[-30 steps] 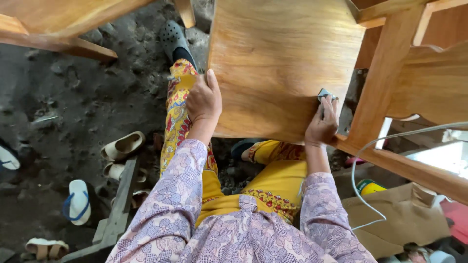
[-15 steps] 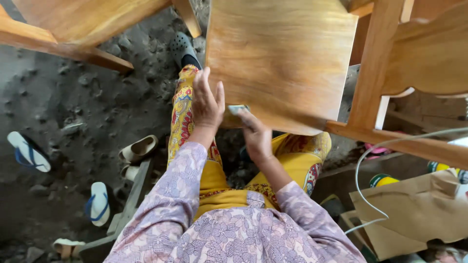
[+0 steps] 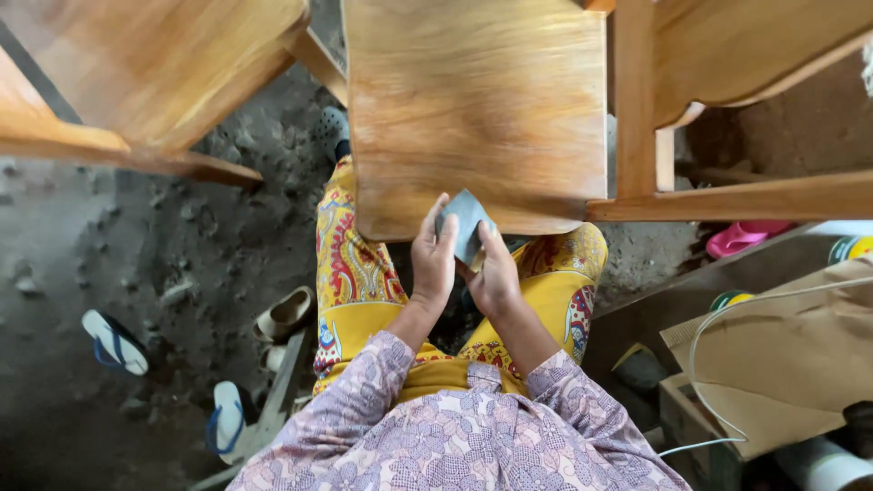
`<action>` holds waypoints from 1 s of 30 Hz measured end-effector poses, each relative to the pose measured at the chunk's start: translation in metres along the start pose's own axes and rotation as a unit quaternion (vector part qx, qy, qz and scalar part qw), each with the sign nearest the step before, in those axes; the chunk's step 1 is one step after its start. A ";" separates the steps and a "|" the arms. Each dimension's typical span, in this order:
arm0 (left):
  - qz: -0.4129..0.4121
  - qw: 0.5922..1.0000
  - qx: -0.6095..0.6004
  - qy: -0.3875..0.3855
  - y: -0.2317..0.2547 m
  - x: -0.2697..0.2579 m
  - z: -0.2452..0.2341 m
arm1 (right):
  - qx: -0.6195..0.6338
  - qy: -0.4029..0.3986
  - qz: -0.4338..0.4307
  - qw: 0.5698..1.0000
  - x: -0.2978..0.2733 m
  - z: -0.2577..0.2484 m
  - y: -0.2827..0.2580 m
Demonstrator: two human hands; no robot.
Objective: The person sits on the ground and sands the seat of a wooden chair using a sanding block. They hold the chair steady with one hand while moving the sanding block across the surface with the other hand.
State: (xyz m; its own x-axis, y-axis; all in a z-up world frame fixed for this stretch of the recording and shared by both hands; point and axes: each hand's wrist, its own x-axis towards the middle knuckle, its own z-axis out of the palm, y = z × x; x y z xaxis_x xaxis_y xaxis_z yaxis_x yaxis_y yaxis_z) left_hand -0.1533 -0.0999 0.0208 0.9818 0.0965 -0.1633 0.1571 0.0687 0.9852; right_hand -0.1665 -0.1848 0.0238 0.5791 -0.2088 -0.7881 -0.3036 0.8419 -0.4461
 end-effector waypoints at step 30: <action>0.478 0.633 0.586 -0.164 -0.015 0.052 -0.036 | -0.248 0.094 -0.532 0.804 0.038 -0.101 -0.140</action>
State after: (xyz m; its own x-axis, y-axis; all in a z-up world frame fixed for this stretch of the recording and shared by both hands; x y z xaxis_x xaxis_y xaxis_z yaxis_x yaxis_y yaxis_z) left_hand -0.1089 -0.0600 -0.0047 0.6265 -0.6872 0.3678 -0.7437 -0.6683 0.0180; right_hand -0.1785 -0.3608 0.0140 0.6003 -0.7903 0.1224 -0.0026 -0.1550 -0.9879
